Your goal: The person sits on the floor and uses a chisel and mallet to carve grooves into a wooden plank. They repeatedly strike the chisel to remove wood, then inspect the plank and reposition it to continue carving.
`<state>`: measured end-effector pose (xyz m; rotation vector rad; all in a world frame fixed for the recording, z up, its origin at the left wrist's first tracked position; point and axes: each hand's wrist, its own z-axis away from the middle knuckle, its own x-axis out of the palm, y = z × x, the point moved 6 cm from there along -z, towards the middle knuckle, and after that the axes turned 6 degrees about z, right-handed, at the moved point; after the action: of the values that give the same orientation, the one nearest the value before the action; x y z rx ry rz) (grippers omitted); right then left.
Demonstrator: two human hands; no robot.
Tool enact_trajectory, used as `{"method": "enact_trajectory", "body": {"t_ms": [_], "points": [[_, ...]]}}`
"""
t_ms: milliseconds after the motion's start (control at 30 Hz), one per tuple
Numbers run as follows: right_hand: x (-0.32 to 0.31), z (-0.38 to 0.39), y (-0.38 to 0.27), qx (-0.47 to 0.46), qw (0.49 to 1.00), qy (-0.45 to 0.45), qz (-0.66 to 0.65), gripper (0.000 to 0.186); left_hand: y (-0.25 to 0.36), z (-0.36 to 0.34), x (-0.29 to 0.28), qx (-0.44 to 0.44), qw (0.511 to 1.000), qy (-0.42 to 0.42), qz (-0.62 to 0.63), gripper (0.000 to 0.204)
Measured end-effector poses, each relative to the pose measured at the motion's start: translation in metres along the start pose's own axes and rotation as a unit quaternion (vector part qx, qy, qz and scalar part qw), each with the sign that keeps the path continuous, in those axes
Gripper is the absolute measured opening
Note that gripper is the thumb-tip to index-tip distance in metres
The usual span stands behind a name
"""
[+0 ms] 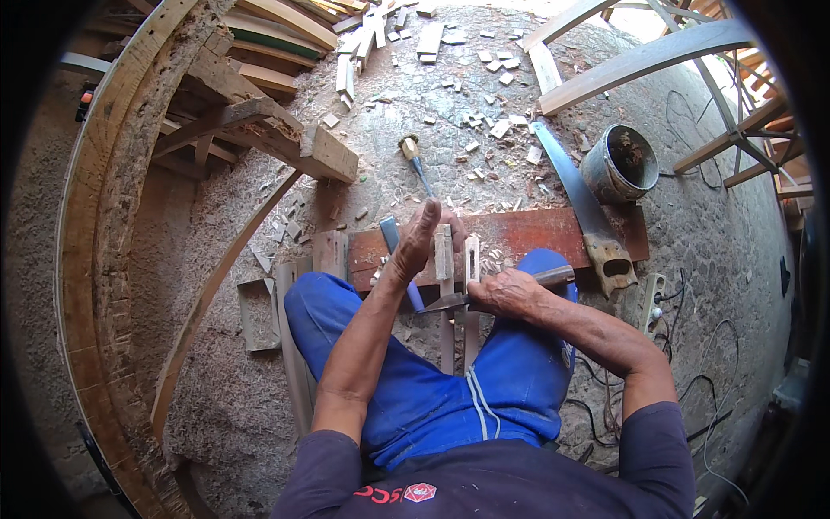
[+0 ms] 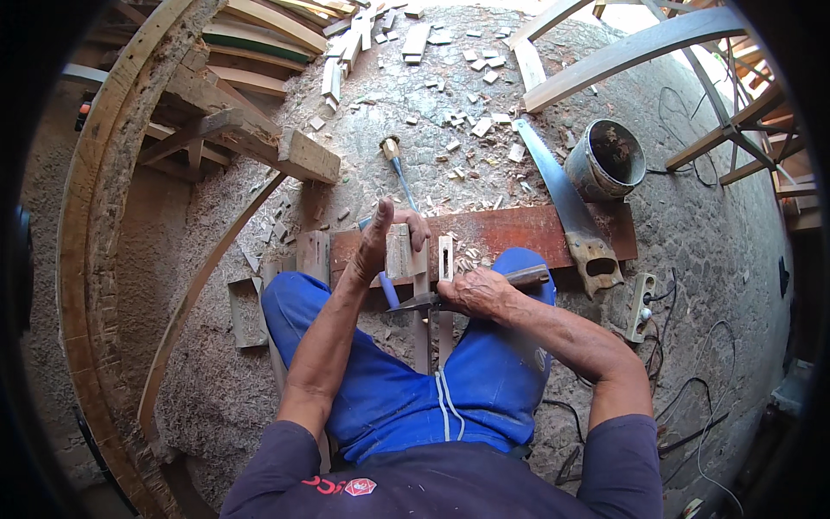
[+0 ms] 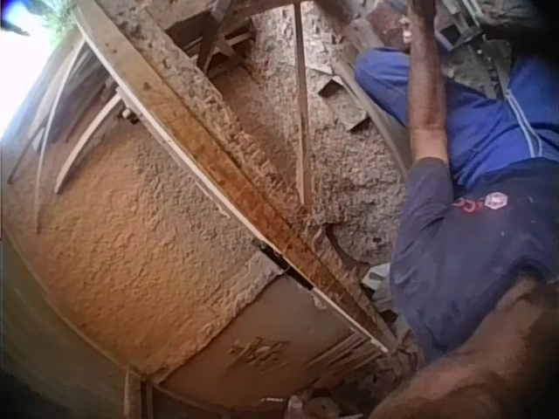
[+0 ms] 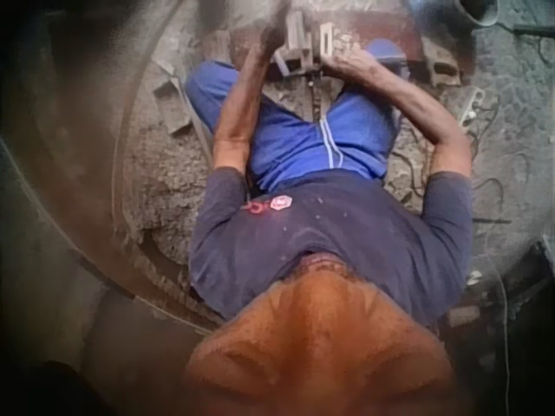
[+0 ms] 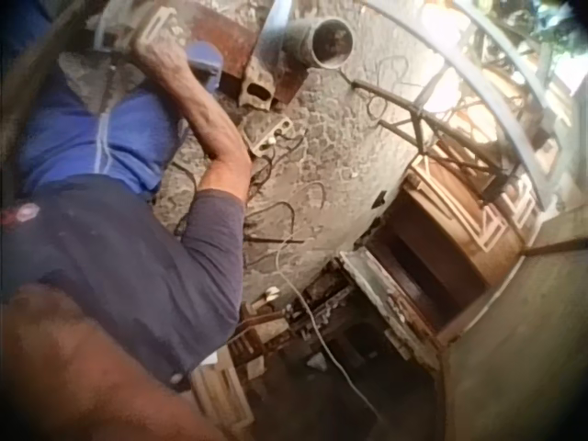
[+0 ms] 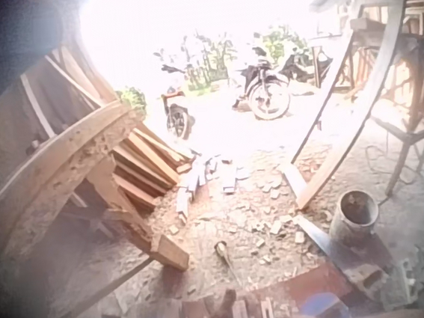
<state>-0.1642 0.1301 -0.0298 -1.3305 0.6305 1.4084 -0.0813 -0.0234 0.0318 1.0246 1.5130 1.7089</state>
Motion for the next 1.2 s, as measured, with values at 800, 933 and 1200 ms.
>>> {"method": "enact_trajectory", "body": {"t_ms": [800,933,1200], "points": [[-0.009,-0.021,0.027,-0.058,0.998,-0.029,-0.014,0.022,0.003,0.004,0.004,-0.045,0.992,0.098,0.07,0.077],[-0.032,-0.003,-0.005,-0.148,0.986,0.032,-0.075,0.022,0.014,-0.001,0.006,-0.043,0.993,0.076,0.085,0.077],[-0.029,-0.007,-0.012,-0.094,0.993,-0.026,-0.07,0.016,0.006,0.004,0.009,-0.071,0.992,0.072,0.076,0.076]]}}
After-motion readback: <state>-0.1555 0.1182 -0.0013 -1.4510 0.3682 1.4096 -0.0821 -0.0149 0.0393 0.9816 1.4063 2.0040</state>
